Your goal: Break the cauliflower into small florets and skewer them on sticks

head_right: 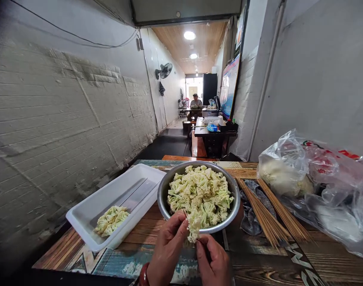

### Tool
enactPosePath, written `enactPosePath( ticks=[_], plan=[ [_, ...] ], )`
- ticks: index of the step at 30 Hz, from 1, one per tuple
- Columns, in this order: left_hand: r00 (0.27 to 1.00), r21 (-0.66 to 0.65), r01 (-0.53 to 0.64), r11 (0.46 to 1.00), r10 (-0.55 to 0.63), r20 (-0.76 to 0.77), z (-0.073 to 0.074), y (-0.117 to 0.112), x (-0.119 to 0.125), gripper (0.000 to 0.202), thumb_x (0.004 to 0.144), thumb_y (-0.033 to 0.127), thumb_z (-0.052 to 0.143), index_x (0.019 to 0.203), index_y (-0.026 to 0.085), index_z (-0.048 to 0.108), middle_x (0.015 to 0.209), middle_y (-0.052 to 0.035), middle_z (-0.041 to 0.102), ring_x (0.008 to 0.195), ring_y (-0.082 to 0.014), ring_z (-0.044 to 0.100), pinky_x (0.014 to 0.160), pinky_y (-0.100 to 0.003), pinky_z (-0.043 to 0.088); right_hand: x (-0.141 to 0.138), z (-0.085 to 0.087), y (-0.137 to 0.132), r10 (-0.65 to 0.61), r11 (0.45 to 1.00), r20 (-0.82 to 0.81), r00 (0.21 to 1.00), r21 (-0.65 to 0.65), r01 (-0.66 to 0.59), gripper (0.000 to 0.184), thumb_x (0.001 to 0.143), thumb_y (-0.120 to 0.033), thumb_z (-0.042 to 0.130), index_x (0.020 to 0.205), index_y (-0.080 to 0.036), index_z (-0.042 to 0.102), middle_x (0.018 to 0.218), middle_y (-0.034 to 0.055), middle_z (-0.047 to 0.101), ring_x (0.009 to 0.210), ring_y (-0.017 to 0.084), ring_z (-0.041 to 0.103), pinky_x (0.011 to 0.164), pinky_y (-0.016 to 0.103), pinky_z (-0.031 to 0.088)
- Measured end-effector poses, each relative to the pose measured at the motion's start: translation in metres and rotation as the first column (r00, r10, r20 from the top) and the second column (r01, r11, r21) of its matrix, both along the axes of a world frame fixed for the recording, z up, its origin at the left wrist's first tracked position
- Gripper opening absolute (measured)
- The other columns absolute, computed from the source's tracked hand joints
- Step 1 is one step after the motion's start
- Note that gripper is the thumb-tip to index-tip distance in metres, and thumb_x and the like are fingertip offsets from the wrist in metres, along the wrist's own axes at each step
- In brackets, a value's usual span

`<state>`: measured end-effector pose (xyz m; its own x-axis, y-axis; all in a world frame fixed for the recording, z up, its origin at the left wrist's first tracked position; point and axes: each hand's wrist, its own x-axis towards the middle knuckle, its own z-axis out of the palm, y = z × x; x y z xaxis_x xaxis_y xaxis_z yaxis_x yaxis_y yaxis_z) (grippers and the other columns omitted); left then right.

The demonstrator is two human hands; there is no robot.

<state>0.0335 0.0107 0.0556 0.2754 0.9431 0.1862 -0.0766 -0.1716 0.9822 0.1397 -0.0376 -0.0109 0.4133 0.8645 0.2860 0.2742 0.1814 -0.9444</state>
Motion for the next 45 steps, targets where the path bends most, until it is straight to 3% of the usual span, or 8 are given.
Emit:
enactPosePath(
  ticks=[9,13,16,20,24,32,38,45],
  plan=[
    [0.994,0.046,0.079,0.996,-0.082,0.075,-0.011,-0.029,0.013,0.022,0.085,0.031,0.052,0.069,0.017,0.056,0.072,-0.0027,0.051,0.072,-0.0146,0.047,0.068,-0.026,0.037,0.024,-0.017,-0.048,-0.119,0.967,0.061,0.991,-0.217,0.130,0.029,0.079,-0.050,0.056,0.080,-0.023,0.066,0.052,-0.0006,0.055,0.045,0.014,0.047,0.040,0.023,0.036],
    [0.997,0.022,0.067,0.998,-0.067,0.040,-0.012,-0.031,0.012,0.019,0.084,0.029,0.052,0.070,0.017,0.058,0.073,-0.0031,0.053,0.072,-0.0150,0.048,0.068,-0.026,0.038,0.022,-0.016,-0.050,-0.036,0.960,-0.016,0.999,-0.279,0.030,0.031,0.079,-0.051,0.057,0.071,-0.022,0.061,0.049,-0.0016,0.052,0.042,0.013,0.046,0.042,0.023,0.038],
    [0.996,0.041,0.081,0.996,-0.079,-0.043,-0.009,-0.025,0.002,0.016,0.082,0.029,0.054,0.077,0.017,0.063,0.078,-0.0042,0.058,0.075,-0.0159,0.051,0.070,-0.027,0.041,0.021,-0.011,-0.045,0.051,0.955,-0.124,0.991,-0.283,-0.085,0.033,0.079,-0.052,0.058,0.066,-0.021,0.055,0.052,-0.0026,0.051,0.042,0.011,0.045,0.042,0.022,0.037],
    [0.996,0.155,0.042,0.987,-0.029,-0.089,-0.002,-0.006,-0.027,0.033,0.083,0.031,0.056,0.114,0.019,0.060,0.099,-0.0073,0.063,0.089,-0.0183,0.057,0.080,-0.029,0.044,0.021,-0.003,-0.043,0.037,0.973,-0.278,0.960,-0.208,-0.097,0.032,0.081,-0.048,0.058,0.066,-0.021,0.050,0.056,-0.0044,0.049,0.044,0.009,0.041,0.042,0.021,0.033],
    [0.965,0.250,-0.109,0.962,0.163,-0.205,0.002,0.023,-0.053,0.026,0.084,0.035,0.054,0.100,0.018,0.065,0.100,-0.0080,0.065,0.093,-0.0197,0.058,0.081,-0.029,0.045,0.017,0.000,-0.048,0.040,0.978,-0.371,0.928,-0.177,-0.112,0.032,0.081,-0.050,0.058,0.069,-0.021,0.050,0.057,-0.0052,0.049,0.045,0.009,0.040,0.042,0.022,0.031],
    [0.784,0.465,0.112,0.878,0.210,-0.584,-0.001,0.067,-0.051,0.024,0.086,0.030,0.047,0.093,0.016,0.067,0.088,-0.0071,0.064,0.077,-0.0157,0.058,0.069,-0.026,0.044,0.023,-0.006,-0.048,0.048,0.986,-0.556,0.830,-0.106,-0.128,0.029,0.077,-0.046,0.064,0.073,-0.020,0.053,0.058,-0.0049,0.053,0.049,0.010,0.045,0.046,0.021,0.035],
    [0.548,0.389,0.286,0.876,0.183,-0.816,0.003,0.094,-0.042,0.023,0.081,0.019,0.048,0.094,0.015,0.067,0.089,-0.0078,0.064,0.077,-0.0164,0.058,0.071,-0.027,0.043,0.040,-0.029,-0.023,0.153,0.961,-0.635,0.757,-0.084,-0.265,0.029,0.072,-0.050,0.067,0.074,-0.023,0.057,0.059,-0.0030,0.051,0.051,0.013,0.046,0.046,0.025,0.037],
    [0.315,0.201,0.469,0.860,0.050,-0.948,0.004,0.105,-0.023,0.020,0.065,0.031,0.067,0.083,0.022,0.069,0.071,-0.0008,0.065,0.068,-0.0170,0.057,0.063,-0.025,0.040,0.046,-0.049,-0.001,0.186,0.919,-0.705,0.685,-0.123,-0.375,0.036,0.061,-0.055,0.073,0.069,-0.023,0.061,0.050,-0.0048,0.049,0.039,0.010,0.041,0.039,0.024,0.035]
  ],
)
